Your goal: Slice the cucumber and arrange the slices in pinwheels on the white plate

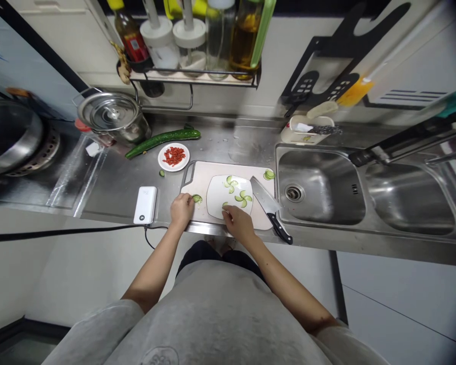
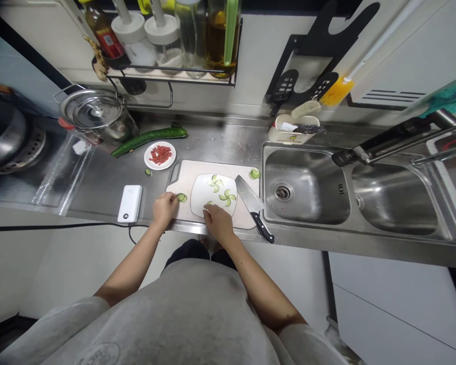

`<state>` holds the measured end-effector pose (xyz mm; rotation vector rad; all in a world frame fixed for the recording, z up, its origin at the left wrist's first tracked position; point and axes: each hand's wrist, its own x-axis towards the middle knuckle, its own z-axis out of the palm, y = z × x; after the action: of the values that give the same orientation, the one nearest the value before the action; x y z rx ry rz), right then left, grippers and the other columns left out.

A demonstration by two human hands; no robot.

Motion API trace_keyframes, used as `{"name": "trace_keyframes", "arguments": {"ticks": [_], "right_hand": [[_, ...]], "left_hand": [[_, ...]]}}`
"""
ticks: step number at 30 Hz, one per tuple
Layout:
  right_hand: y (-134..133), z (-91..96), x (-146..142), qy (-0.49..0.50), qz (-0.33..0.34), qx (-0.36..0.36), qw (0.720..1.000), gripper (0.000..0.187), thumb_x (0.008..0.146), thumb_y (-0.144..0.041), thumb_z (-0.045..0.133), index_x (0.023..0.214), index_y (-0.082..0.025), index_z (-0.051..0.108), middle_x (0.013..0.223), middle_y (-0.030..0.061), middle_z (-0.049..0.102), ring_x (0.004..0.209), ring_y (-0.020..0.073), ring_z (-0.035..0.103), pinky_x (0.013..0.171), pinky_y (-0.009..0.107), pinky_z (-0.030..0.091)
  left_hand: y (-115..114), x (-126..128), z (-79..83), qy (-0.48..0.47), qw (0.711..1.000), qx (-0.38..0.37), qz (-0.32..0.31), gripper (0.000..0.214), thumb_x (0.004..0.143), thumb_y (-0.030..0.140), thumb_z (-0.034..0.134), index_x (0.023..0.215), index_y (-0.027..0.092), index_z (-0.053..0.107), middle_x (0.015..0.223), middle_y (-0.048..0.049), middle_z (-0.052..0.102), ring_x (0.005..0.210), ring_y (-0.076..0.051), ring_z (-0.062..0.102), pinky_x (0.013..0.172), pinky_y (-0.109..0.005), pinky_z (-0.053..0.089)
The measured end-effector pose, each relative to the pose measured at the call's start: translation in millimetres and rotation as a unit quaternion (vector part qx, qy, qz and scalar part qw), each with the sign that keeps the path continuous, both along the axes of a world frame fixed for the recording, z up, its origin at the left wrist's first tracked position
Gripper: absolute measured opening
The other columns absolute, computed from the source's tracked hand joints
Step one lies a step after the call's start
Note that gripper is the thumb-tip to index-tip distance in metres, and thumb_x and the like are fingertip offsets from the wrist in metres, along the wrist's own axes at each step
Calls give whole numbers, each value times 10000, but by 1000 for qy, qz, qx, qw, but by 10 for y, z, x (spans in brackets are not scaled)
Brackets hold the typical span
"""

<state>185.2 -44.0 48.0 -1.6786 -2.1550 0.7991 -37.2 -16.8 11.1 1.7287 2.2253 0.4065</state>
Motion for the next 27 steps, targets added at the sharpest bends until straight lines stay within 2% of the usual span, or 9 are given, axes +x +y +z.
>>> {"name": "trace_keyframes", "arguments": {"ticks": [4,7,12,16,19,21,23,25,27], "right_hand": [[-18,-9,19,8,3,-10,1000,273,959,-285,426,1118,-198,630,1008,56,687,829,180,616,712,285,422],[-6,13,26,24,-5,-5,1000,271,956,-290,432,1113,-193,631,964,58,680,826,184,609,731,292,428],[109,143,-29,76,-10,23,997,264,934,-330,483,1107,-194,629,939,68,636,878,208,577,754,322,434],[198,226,-75,163,32,46,985,188,929,-316,499,963,-203,644,911,58,623,893,204,549,827,354,418],[205,257,-57,207,28,36,977,179,929,-294,494,847,-205,626,835,39,618,835,188,537,809,350,413],[193,277,-23,229,8,28,973,184,929,-301,496,830,-206,619,825,37,620,831,183,535,778,335,418],[183,297,17,238,-6,24,971,193,928,-315,497,826,-207,620,826,40,624,838,184,538,757,326,420],[178,311,56,236,-7,18,972,197,926,-327,496,840,-208,627,839,45,632,847,188,544,754,328,422],[177,315,89,226,0,8,974,195,924,-336,495,867,-210,633,868,53,640,868,195,550,761,334,426]], "left_hand": [[28,-5,28,-40,999,18,2,99,791,186,557,771,202,652,865,-47,675,767,-176,593,654,-269,369],[-3,16,109,-159,987,30,-1,34,743,194,602,748,197,636,735,-1,641,694,-140,577,668,-246,392],[-110,166,313,-390,920,8,-23,153,691,295,701,751,181,619,616,46,554,553,-84,478,572,-214,373],[-157,336,459,-472,880,-29,-45,211,662,315,747,758,172,625,618,41,549,537,-71,458,517,-202,339],[-175,425,539,-526,849,-47,-1,291,625,352,790,782,170,625,645,31,572,549,-69,485,500,-190,345],[-191,460,575,-589,799,-106,60,352,658,442,767,834,173,622,660,16,593,541,-72,508,456,-177,330],[-211,483,594,-664,710,-206,117,400,724,527,695,898,174,621,677,-8,616,520,-77,527,407,-165,309],[-225,502,595,-723,611,-288,146,385,769,505,665,956,171,628,718,-31,643,528,-80,553,395,-157,329],[-227,520,585,-756,553,-313,159,321,776,389,694,1007,175,632,763,-33,662,575,-78,589,424,-144,378]]}}
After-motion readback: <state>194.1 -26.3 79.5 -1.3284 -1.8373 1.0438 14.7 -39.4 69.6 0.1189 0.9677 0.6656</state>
